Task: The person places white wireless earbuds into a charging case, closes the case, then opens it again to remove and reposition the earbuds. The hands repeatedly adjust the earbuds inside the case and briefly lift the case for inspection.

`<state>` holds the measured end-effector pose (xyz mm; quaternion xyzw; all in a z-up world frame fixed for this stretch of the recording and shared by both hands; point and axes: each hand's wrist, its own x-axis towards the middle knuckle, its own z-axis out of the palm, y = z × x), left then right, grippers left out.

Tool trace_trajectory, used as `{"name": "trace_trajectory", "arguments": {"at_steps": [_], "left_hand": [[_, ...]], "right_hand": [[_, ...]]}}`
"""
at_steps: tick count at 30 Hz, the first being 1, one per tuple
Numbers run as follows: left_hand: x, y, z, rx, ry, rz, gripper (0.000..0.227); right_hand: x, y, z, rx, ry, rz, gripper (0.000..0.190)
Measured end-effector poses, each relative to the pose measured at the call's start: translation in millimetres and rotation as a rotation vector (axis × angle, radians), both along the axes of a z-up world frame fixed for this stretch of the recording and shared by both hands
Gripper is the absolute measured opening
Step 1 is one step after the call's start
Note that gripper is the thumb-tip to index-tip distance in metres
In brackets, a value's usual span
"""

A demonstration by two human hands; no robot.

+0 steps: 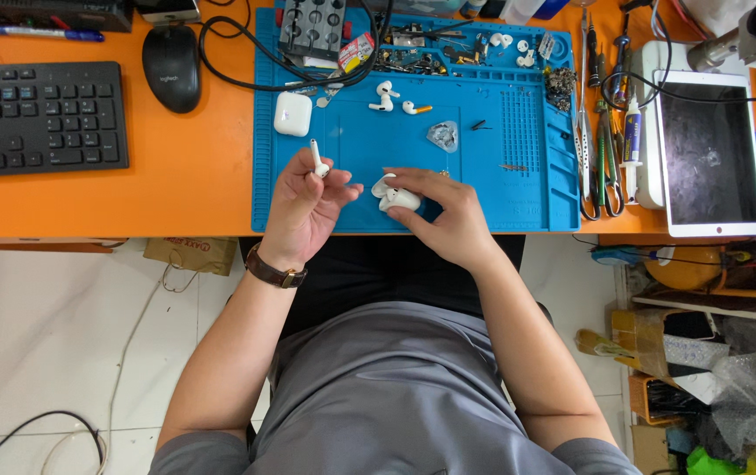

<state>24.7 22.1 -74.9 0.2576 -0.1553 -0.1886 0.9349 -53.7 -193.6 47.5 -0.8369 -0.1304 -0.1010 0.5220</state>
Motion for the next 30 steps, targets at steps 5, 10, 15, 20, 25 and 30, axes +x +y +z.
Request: {"name": "trace_trajectory", "arguments": {"at_steps": [5, 10, 15, 20, 25, 30], "left_hand": [[-7, 5, -5, 0.007, -0.021, -0.007, 0.026], [-4, 8, 4, 0.079, -0.062, -0.006, 0.023], [-3, 8, 0, 0.088, -0.057, -0.006, 0.025], [-4, 10, 2, 0.106, -0.071, 0.009, 0.025], [-5, 7, 6, 0.099, -0.065, 0.012, 0.023], [-2, 3, 11, 0.107, -0.074, 0.012, 0.022]], "right_hand": [[-1, -10, -27, 0.217, 0.104, -0.033, 0.04], [2, -22, -35, 0.557, 0.223, -0.082, 0.048], [-1, -28, -34, 0.552, 0.148, -0.035, 0.043], [0, -28, -37, 0.548, 0.148, -0.02, 0.042], [-1, -30, -35, 0.547, 0.155, -0.022, 0.042], [2, -30, -34, 0.558, 0.157, -0.039, 0.043]]}}
